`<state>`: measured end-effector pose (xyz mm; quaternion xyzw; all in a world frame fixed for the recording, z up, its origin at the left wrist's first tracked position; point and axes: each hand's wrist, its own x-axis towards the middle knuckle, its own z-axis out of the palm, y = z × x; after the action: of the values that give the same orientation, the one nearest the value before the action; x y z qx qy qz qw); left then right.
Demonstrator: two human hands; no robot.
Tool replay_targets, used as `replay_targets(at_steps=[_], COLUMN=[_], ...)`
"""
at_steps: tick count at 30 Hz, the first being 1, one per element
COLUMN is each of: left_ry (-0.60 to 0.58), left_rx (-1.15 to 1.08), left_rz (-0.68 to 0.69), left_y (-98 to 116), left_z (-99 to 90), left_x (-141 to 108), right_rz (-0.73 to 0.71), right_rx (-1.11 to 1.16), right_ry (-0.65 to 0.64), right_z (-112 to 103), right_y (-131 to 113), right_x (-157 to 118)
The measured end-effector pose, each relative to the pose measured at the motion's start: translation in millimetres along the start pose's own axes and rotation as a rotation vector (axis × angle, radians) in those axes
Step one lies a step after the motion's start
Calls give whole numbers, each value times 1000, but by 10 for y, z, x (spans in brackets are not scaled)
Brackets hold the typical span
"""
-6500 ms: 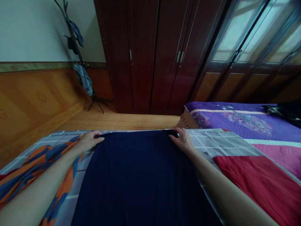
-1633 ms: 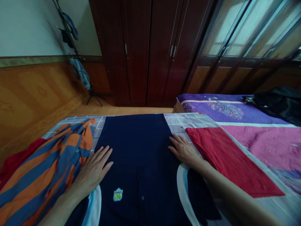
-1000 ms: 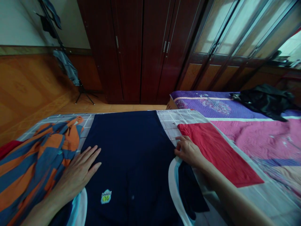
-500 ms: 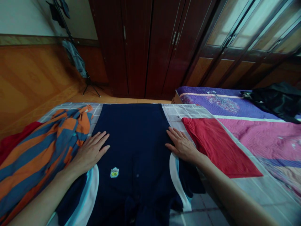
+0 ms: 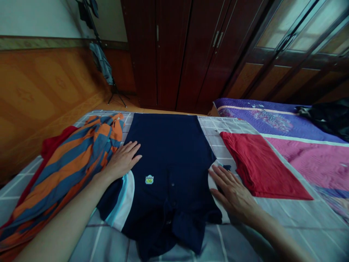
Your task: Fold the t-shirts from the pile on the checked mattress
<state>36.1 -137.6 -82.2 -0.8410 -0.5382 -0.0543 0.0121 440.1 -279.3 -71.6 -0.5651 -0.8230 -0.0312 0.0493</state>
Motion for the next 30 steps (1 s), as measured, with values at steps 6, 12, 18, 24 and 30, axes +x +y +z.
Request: replay_targets(at_steps=[6, 12, 18, 24, 30], left_ry=[-23, -117, -141, -80, -145], left_rx=[5, -246, -341, -433, -544], left_rz=[37, 598, 1014, 1012, 948], left_y=[246, 1223, 2082, 2284, 2226], left_z=[-255, -707, -633, -303, -247], left_x=[-89, -109, -57, -63, -47], right_rz=[138, 289, 412, 393, 391], right_rx=[29, 55, 83, 156, 166], right_ry=[159, 147, 101, 173, 118], right_z=[6, -135, -198, -152, -242], right_y=[215, 22, -86, -215, -240], right_x=[-542, -573, -538, -557, -376])
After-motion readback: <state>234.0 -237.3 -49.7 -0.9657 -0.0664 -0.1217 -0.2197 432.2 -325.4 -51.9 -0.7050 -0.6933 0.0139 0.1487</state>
